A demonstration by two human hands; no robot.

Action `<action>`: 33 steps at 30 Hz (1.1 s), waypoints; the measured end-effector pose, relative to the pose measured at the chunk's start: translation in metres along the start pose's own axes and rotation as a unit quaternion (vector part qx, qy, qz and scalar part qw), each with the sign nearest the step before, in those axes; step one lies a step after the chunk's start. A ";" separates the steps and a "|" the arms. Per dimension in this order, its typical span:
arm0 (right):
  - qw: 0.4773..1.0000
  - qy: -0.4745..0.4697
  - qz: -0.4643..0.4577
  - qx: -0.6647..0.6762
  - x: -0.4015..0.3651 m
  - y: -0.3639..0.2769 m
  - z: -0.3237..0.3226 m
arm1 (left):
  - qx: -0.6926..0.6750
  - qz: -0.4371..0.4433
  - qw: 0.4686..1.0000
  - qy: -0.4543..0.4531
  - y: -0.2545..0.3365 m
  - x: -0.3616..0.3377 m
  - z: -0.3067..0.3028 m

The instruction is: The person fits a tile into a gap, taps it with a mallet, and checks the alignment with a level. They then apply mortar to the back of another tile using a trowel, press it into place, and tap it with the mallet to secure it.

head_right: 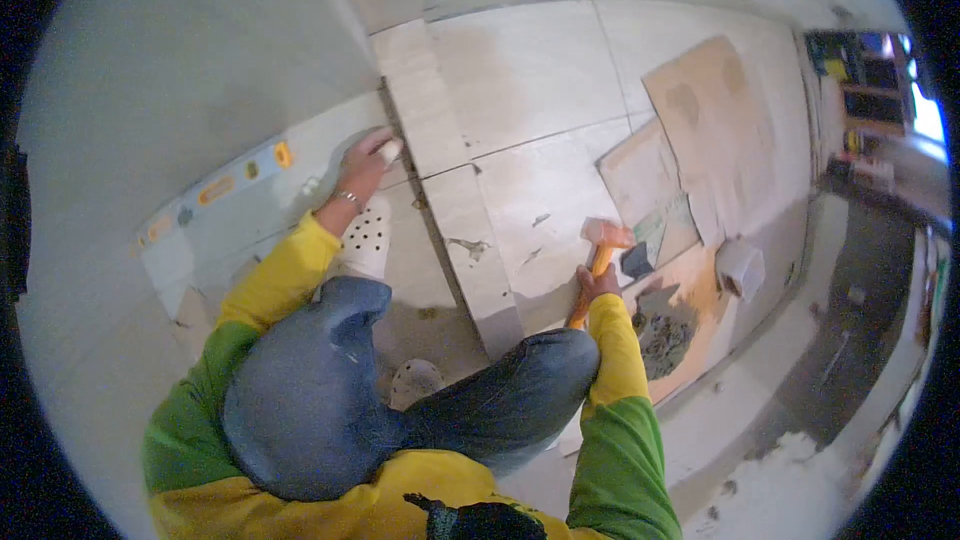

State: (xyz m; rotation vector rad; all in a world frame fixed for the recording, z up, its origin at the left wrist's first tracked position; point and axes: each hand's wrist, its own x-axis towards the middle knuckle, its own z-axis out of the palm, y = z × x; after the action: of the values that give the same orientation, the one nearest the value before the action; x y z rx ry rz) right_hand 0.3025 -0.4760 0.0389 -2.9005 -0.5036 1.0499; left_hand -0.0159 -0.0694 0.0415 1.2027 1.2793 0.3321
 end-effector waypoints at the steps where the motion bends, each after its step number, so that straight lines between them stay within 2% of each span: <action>1: 1.000 -0.003 0.002 -0.014 -0.003 -0.003 -0.002 | 0.009 0.006 1.000 -0.014 0.003 -0.005 -0.001; 3: 1.000 0.014 0.006 -0.008 -0.006 -0.006 -0.004 | 0.022 0.059 0.998 0.004 0.004 -0.012 -0.002; 7: 0.999 0.052 -0.005 0.005 -0.013 -0.010 -0.003 | -0.008 0.115 0.993 -0.030 0.000 -0.026 -0.002; 10: 0.996 0.075 0.011 0.046 -0.032 -0.032 -0.016 | 0.071 0.110 0.990 -0.050 -0.005 -0.047 -0.010; 12: 0.996 0.083 0.030 0.022 -0.031 -0.032 -0.012 | 0.172 0.130 0.974 -0.068 0.004 -0.073 -0.019; 14: 0.995 0.089 0.023 0.031 -0.028 -0.023 -0.006 | 0.169 0.123 0.974 -0.086 0.008 -0.098 -0.031; 16: 0.993 0.112 -0.003 0.029 -0.029 -0.019 -0.004 | 0.194 0.069 0.969 -0.133 -0.010 -0.115 -0.052; 17: 0.992 0.123 0.008 0.039 -0.029 -0.019 -0.004 | 0.204 0.077 0.967 -0.131 -0.032 -0.121 -0.064; 19: 0.991 0.128 0.000 0.049 -0.029 -0.014 -0.002 | 0.095 -0.049 0.992 -0.072 -0.070 -0.130 -0.092; 24: 0.990 0.121 -0.006 0.067 -0.034 -0.010 -0.007 | -0.019 -0.153 0.988 0.013 -0.088 -0.192 -0.166; 29: 0.987 0.140 -0.013 0.082 -0.036 -0.003 -0.003 | -0.111 -0.175 0.974 0.095 -0.082 -0.261 -0.238; 33: 0.988 0.124 0.000 0.093 -0.039 -0.006 -0.010 | -0.184 -0.141 0.962 0.142 -0.065 -0.300 -0.285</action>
State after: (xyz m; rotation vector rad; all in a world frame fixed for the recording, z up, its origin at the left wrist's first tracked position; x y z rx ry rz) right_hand 0.2790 -0.4807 0.0716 -2.8076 -0.3710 0.6795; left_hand -0.3854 -0.1839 0.2017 0.6613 1.5352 0.5210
